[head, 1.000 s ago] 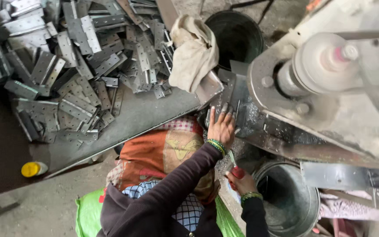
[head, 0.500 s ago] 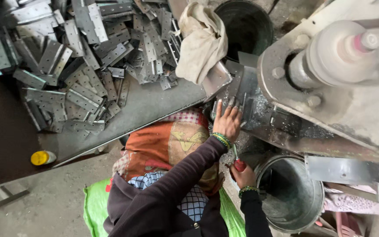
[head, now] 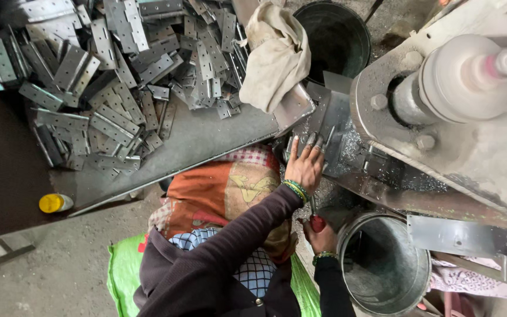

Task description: The person repeatedly picks metal brackets from a bin, places them into a punching machine, and operates the machine with a lever to process each piece. The person then removes the processed bracket and returns it to the bin, continuing the cycle.

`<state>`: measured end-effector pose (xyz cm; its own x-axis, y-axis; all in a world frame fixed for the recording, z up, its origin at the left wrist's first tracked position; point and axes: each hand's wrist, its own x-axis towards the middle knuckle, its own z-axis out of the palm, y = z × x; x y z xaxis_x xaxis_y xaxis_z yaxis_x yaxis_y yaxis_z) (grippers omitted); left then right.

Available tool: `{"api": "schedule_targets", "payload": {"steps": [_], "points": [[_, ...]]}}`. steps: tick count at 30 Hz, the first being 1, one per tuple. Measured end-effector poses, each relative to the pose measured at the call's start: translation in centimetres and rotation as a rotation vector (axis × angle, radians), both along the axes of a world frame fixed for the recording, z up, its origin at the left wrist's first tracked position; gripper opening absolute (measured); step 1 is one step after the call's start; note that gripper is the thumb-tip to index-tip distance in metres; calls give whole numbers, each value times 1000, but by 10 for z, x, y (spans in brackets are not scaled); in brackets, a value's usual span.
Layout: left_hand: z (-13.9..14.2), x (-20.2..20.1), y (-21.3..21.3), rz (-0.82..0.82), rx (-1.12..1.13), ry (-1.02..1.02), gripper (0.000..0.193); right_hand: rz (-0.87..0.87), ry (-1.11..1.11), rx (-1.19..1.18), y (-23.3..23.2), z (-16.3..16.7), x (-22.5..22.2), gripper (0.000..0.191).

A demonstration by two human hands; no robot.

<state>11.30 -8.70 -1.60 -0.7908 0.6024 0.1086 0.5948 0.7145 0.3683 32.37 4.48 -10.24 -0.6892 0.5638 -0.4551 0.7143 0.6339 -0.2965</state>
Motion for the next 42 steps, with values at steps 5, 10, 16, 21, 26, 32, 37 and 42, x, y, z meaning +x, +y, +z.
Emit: {"api": "schedule_targets", "payload": {"steps": [5,10,16,21,26,32,37,42], "points": [[-4,-3,-13,-22,47,-65,47,20,116,-59,1,2,-1,52],[-5,-12,2,1,-17,36,51,-7,-75,-195,9,9,-1,52],[-3,-30,21,48,-7,95,52,-23,47,-41,5,10,-2,55],[-2,-26,8,0,7,-2,46,-32,207,-133,1,7,-1,64],[-4,-40,15,6,-66,62,58,-73,-22,-194,6,20,-2,73],[5,-58,36,-36,-189,-89,62,-73,130,-55,6,12,1,66],[12,-55,23,43,-4,-65,56,2,365,-195,7,1,-1,57],[11,-65,33,33,-28,-88,59,-65,66,-240,15,12,-5,57]]}}
